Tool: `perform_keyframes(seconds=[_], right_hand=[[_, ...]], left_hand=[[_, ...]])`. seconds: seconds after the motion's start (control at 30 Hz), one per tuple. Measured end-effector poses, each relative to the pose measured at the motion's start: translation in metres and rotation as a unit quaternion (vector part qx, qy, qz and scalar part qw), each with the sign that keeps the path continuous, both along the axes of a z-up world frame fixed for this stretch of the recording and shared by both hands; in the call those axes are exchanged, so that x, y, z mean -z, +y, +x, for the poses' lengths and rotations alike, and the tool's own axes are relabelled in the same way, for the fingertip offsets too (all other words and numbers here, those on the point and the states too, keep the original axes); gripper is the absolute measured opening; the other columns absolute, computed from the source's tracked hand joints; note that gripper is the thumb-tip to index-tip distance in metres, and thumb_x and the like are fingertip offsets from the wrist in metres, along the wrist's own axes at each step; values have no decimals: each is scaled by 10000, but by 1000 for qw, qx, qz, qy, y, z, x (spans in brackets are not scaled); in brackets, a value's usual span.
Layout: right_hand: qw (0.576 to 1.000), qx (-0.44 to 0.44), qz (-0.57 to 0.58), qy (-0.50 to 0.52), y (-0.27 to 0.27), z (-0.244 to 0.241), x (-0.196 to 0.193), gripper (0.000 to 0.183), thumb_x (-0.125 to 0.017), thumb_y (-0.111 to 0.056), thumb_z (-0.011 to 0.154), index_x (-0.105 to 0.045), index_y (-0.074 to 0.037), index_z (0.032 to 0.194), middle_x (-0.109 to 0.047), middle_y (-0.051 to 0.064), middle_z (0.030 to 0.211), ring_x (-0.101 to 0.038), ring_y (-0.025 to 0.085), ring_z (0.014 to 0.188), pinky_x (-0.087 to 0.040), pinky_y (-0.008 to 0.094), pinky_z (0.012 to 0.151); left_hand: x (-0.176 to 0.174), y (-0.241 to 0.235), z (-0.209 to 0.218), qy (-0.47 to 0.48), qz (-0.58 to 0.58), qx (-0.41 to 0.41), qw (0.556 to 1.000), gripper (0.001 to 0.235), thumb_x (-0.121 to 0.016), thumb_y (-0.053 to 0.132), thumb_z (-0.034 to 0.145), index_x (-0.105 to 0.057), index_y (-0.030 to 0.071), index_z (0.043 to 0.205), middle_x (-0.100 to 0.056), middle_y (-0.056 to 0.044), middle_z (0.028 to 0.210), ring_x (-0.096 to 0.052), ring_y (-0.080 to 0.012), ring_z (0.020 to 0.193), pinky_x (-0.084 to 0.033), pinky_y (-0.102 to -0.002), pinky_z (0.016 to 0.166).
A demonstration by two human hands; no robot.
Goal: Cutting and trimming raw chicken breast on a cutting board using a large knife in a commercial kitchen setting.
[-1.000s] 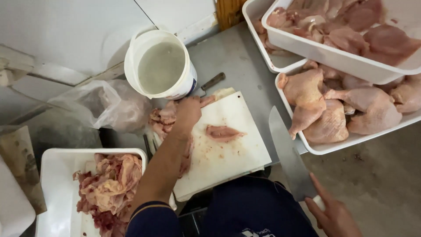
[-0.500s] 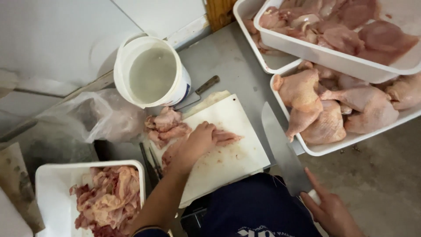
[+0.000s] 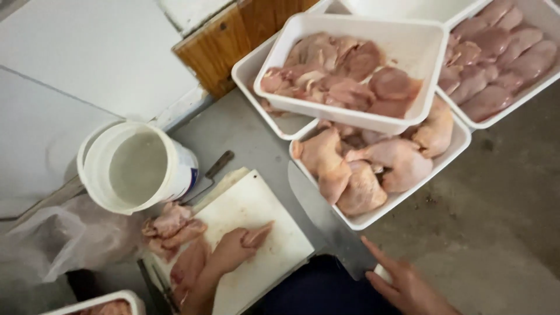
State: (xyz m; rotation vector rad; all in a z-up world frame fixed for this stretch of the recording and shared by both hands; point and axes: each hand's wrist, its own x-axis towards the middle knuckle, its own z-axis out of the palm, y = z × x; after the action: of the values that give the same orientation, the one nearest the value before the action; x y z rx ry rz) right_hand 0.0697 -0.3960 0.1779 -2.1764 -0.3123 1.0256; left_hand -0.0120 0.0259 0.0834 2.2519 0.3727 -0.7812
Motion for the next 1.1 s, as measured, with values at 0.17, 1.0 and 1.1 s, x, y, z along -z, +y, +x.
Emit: perform_keyframes(seconds=[0.17, 1.0, 1.1], right_hand=[[998, -49, 31, -23, -64, 47, 23, 775, -689, -347, 911, -324, -363, 1595, -660, -159, 1485, -648, -67, 1107, -456, 130, 937], [941, 297, -14, -164, -238, 227, 33, 796, -740, -85, 813, -597, -288, 1569, -554, 50, 738, -389, 124, 628, -380, 260, 575], [953, 260, -65, -142, -257, 236, 57, 887, -760, -124, 796, -531, -356, 1620, -750, 4, 1058, -511, 115, 782, -448, 277, 676]], left_hand=[[19, 13, 37, -89, -31, -202, 975, 328, -781, 281, 733, -468, 203, 789, -460, 40, 685, -427, -116, 648, -349, -340, 589], [-108, -203, 465, -184, 123, 22, 975, 465, -582, 305, 953, -586, 140, 1388, -626, -151, 1389, -601, -383, 1240, -487, -528, 967], [-23, -195, 512, -139, 240, 23, 960, 506, -529, 265, 953, -501, 26, 1398, -519, -226, 1429, -557, -428, 1235, -492, -529, 998]])
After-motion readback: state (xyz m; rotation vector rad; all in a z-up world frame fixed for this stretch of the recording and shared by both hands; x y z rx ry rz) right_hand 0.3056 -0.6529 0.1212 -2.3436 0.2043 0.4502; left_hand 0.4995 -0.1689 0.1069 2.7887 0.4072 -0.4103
